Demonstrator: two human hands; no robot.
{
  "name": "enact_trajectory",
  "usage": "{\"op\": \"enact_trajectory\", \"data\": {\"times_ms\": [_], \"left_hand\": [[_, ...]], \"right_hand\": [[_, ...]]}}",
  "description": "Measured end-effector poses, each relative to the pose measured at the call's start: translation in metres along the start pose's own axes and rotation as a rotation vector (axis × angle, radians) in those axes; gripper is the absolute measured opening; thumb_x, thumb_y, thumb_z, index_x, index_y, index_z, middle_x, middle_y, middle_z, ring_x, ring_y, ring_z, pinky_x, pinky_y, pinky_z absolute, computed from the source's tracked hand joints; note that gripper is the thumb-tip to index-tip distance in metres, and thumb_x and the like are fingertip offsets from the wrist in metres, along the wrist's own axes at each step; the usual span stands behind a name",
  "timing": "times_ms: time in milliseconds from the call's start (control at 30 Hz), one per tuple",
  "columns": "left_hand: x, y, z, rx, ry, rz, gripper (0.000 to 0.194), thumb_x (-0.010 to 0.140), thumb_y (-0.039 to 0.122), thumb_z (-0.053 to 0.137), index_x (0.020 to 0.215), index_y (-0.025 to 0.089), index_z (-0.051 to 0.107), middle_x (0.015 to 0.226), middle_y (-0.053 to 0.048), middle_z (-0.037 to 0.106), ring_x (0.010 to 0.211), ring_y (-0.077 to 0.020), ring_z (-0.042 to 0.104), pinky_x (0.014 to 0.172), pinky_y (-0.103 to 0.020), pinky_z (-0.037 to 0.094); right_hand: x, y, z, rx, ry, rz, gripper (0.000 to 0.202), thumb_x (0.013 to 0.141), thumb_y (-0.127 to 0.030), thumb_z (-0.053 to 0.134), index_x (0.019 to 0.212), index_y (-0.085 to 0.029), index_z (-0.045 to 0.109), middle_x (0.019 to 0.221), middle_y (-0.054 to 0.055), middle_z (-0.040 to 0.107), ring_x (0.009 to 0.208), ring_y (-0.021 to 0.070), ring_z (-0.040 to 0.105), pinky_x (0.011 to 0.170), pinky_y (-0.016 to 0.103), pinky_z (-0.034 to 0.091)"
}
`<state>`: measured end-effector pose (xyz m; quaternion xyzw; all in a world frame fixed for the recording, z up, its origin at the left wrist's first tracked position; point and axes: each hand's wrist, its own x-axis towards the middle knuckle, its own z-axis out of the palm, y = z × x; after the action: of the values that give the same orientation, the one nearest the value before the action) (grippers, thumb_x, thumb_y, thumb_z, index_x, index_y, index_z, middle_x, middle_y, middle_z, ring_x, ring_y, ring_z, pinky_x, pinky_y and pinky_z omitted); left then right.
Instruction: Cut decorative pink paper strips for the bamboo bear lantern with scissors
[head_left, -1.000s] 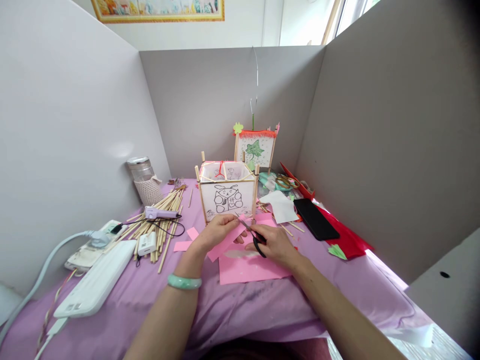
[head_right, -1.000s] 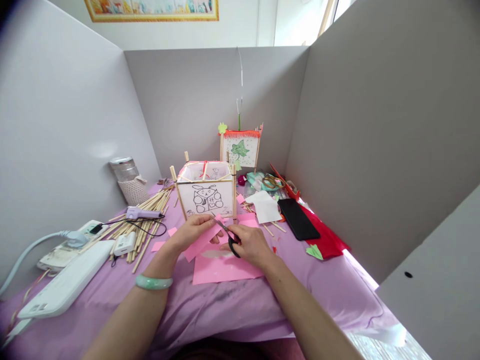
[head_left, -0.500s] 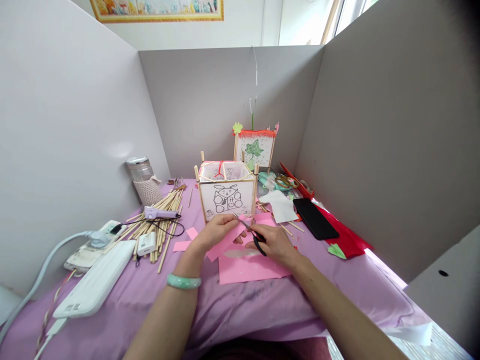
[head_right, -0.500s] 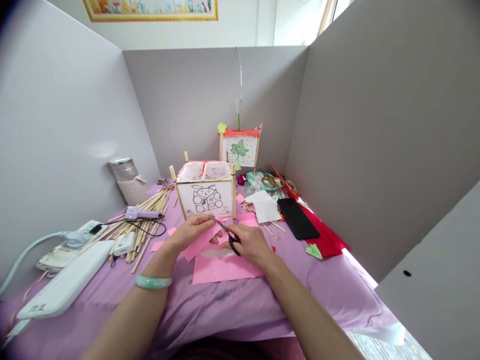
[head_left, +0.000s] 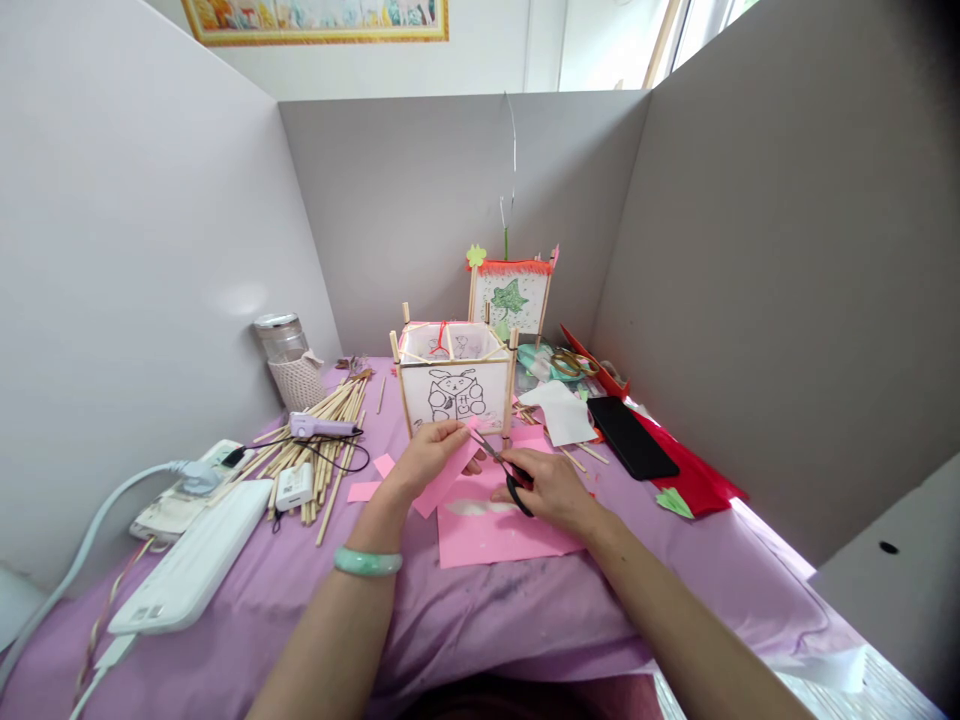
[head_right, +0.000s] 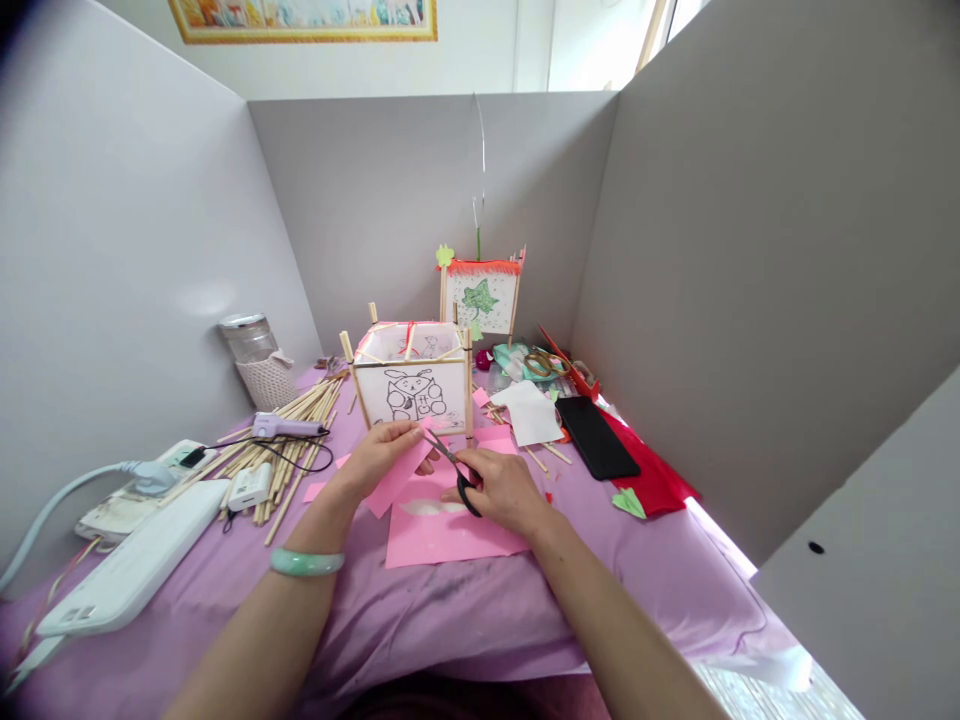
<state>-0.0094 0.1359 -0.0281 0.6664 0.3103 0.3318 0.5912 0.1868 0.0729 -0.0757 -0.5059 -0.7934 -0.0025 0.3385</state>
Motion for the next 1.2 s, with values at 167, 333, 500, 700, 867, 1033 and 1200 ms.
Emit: {"op": "enact_trajectory", "data": {"times_ms": [167, 333, 500, 700, 867, 1033, 1200], "left_hand": [[0.0003, -0.0022, 0.0005, 0.009, -0.036, 0.009, 0.035, 0.080, 0.045, 0.056, 0.084, 0.010, 0.058, 0.079, -0.012, 0.068, 0.062, -0.0180, 0.064, 0.062, -0.030, 0.052], [0.0016, -0.0039, -0.0002, 0.026, -0.043, 0.009, 0.037, 0.079, 0.046, 0.056, 0.084, 0.010, 0.059, 0.081, -0.013, 0.068, 0.062, -0.0182, 0.064, 0.063, -0.031, 0.052], [0.0004, -0.0022, -0.0008, 0.022, -0.043, 0.001, 0.037, 0.078, 0.047, 0.056, 0.083, 0.011, 0.059, 0.080, -0.011, 0.068, 0.062, -0.0181, 0.064, 0.062, -0.031, 0.051], [-0.0003, -0.0021, 0.0001, 0.024, -0.051, 0.003, 0.036, 0.078, 0.045, 0.057, 0.083, 0.010, 0.059, 0.078, -0.011, 0.068, 0.061, -0.0180, 0.064, 0.062, -0.031, 0.051], [-0.0010, -0.0002, 0.0034, 0.025, -0.088, 0.006, 0.033, 0.078, 0.043, 0.057, 0.080, 0.010, 0.059, 0.073, -0.009, 0.067, 0.059, -0.0163, 0.063, 0.063, -0.030, 0.052], [-0.0017, 0.0014, 0.0045, 0.025, -0.091, -0.001, 0.031, 0.079, 0.041, 0.056, 0.078, 0.011, 0.060, 0.068, -0.008, 0.066, 0.059, -0.0161, 0.063, 0.062, -0.029, 0.052], [-0.0008, -0.0017, 0.0023, 0.038, -0.085, 0.000, 0.032, 0.080, 0.042, 0.056, 0.079, 0.011, 0.060, 0.066, -0.008, 0.066, 0.059, -0.0168, 0.063, 0.062, -0.029, 0.052]], "right_hand": [[-0.0002, -0.0015, -0.0006, 0.020, -0.014, -0.002, 0.043, 0.076, -0.053, 0.062, 0.103, -0.020, 0.062, 0.073, 0.000, 0.062, 0.061, 0.0120, 0.051, 0.056, 0.021, 0.031], [-0.0001, -0.0001, 0.0004, 0.023, -0.013, -0.008, 0.041, 0.076, -0.052, 0.062, 0.102, -0.020, 0.062, 0.073, 0.000, 0.063, 0.061, 0.0116, 0.052, 0.056, 0.021, 0.031], [-0.0001, 0.0048, 0.0031, 0.019, 0.021, -0.028, 0.040, 0.077, -0.051, 0.062, 0.101, -0.019, 0.064, 0.069, 0.000, 0.063, 0.058, 0.0113, 0.052, 0.055, 0.021, 0.030], [-0.0006, 0.0026, 0.0022, 0.017, 0.028, -0.028, 0.042, 0.077, -0.050, 0.062, 0.105, -0.019, 0.062, 0.072, 0.000, 0.063, 0.059, 0.0114, 0.053, 0.056, 0.021, 0.031], [0.0002, -0.0011, 0.0005, 0.008, 0.008, -0.019, 0.041, 0.077, -0.052, 0.060, 0.104, -0.020, 0.062, 0.070, 0.000, 0.061, 0.060, 0.0116, 0.051, 0.056, 0.021, 0.031], [0.0011, 0.0024, 0.0022, 0.014, 0.010, -0.023, 0.042, 0.077, -0.050, 0.061, 0.106, -0.020, 0.062, 0.070, -0.001, 0.062, 0.059, 0.0111, 0.052, 0.055, 0.021, 0.031], [0.0007, 0.0038, 0.0029, 0.012, 0.011, -0.022, 0.040, 0.078, -0.051, 0.061, 0.103, -0.020, 0.063, 0.070, -0.001, 0.062, 0.059, 0.0107, 0.052, 0.054, 0.021, 0.030]]}}
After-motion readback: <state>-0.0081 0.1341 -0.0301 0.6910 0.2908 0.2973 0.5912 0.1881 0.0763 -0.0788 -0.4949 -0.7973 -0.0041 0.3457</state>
